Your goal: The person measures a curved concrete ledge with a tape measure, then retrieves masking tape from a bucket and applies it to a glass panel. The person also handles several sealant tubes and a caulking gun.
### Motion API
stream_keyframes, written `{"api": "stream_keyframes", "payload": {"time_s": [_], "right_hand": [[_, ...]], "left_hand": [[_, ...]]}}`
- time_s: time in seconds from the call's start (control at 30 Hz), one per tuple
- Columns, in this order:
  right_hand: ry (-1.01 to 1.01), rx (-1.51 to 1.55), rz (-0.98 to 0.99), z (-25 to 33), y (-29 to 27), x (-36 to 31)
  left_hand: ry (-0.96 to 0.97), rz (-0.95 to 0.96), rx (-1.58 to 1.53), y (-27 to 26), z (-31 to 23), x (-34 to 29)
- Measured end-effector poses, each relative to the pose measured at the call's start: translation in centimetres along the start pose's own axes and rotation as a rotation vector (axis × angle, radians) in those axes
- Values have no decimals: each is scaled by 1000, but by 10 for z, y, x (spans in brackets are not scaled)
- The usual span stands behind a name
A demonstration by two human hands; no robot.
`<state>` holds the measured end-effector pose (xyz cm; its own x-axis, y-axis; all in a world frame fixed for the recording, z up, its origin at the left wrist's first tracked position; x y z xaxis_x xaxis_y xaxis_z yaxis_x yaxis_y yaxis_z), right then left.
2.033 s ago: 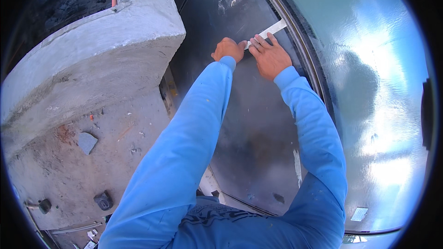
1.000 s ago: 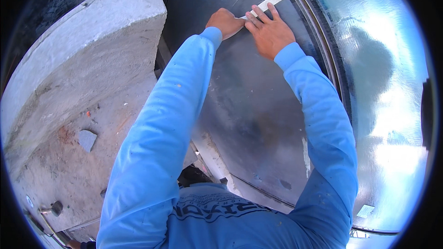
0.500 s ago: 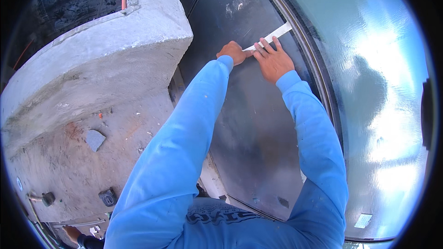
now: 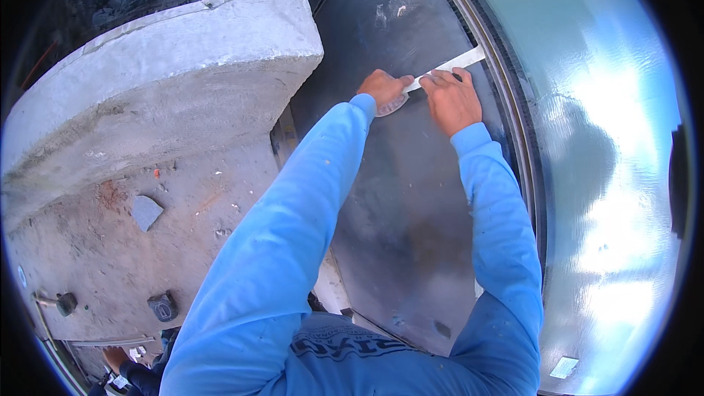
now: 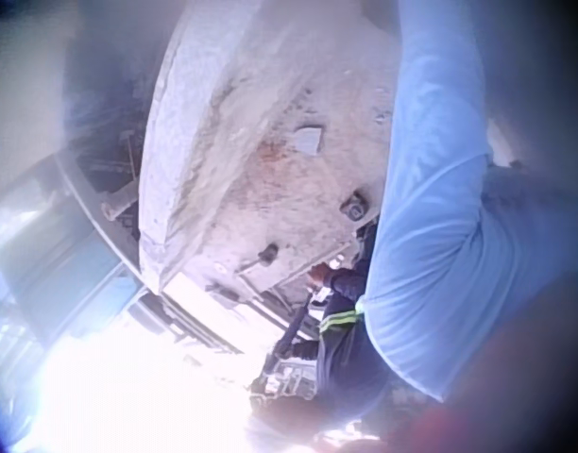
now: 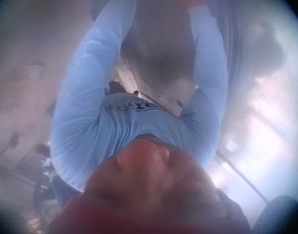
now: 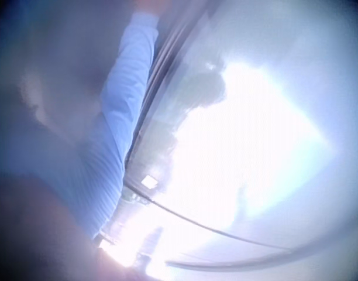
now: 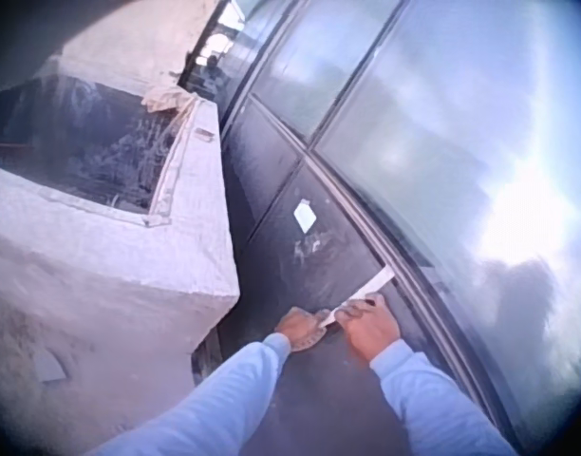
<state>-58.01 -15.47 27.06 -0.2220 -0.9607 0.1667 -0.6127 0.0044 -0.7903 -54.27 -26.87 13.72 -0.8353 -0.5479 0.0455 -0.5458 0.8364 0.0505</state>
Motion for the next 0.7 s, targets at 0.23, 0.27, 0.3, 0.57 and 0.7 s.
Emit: {"api": "stream_keyframes", "payload": {"time_s": [0.23,0.27,0.3,0.57,0.7], "right_hand": [[81,-69,-111,5,6,34],[93,-87,-101,4,8,32],[98,-102,-101,5,7,35],[205,-116,-99,16,10,43],[266,-153,-10,18,13,42]], "left_hand": [[33,38,-14,0,-2,-1],[53,57,0,1,-4,-1],[76,64,18,-1,-4,1],[75,-129,126,7,-5,2],[83,-222,191,17,-9,-6]]}}
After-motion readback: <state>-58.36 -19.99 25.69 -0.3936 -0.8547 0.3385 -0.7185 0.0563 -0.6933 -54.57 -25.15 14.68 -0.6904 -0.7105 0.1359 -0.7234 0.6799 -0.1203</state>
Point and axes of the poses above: each hand's wrist, its own x-axis towards the middle knuckle, its own y-axis out of the palm, z = x × y, the point moved 3 cm from there along x, towards the middle knuckle, and after that the axes turned 13 degrees about y, right-handed, at the moved point
